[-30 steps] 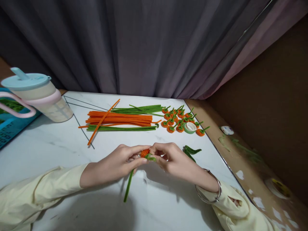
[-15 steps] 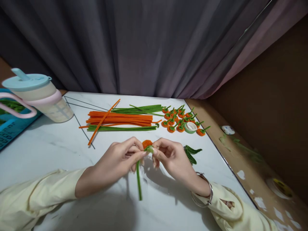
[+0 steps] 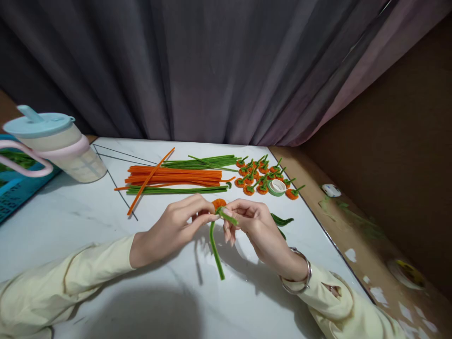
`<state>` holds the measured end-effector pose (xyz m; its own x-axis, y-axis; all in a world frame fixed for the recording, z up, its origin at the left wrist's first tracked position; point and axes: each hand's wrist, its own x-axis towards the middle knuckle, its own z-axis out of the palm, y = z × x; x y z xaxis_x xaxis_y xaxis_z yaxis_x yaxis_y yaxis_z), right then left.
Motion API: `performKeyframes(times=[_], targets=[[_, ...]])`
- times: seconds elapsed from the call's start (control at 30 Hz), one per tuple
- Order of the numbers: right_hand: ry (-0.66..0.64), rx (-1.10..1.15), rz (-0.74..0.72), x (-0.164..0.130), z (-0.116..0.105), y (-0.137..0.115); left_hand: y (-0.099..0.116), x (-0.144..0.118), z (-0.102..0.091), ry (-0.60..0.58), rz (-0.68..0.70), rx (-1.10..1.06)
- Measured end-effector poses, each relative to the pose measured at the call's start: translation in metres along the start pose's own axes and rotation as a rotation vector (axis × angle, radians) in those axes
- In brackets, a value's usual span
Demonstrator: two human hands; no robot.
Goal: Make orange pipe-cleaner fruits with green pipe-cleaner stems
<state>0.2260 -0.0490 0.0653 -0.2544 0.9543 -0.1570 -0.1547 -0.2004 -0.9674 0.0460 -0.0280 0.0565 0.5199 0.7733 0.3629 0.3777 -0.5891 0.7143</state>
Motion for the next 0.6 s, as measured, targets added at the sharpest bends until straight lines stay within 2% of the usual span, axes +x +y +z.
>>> performKeyframes(times=[0.07, 0.1, 0.17, 0.27, 0.43, 0.6], targets=[[-0.028, 0.049, 0.04, 0.002, -0.002, -0.003, -0.005, 0.005, 0.0, 0.047, -0.083, -0.126], [-0.036, 0.068, 0.057, 0.002, -0.003, -0.004, -0.006, 0.008, 0.0, 0.021, -0.13, -0.195], [-0.052, 0.089, 0.082, 0.003, -0.005, -0.005, -0.008, 0.011, 0.0, -0.102, -0.198, -0.28], [-0.101, 0.081, 0.105, 0.005, -0.009, -0.006, -0.005, 0.014, -0.002, -0.216, -0.174, -0.219], [-0.196, 0.015, 0.119, 0.007, -0.017, -0.009, -0.003, 0.009, 0.001, -0.139, -0.017, -0.104], [-0.224, -0.128, 0.138, 0.007, -0.018, -0.017, -0.004, 0.008, 0.007, -0.047, 0.033, -0.047]])
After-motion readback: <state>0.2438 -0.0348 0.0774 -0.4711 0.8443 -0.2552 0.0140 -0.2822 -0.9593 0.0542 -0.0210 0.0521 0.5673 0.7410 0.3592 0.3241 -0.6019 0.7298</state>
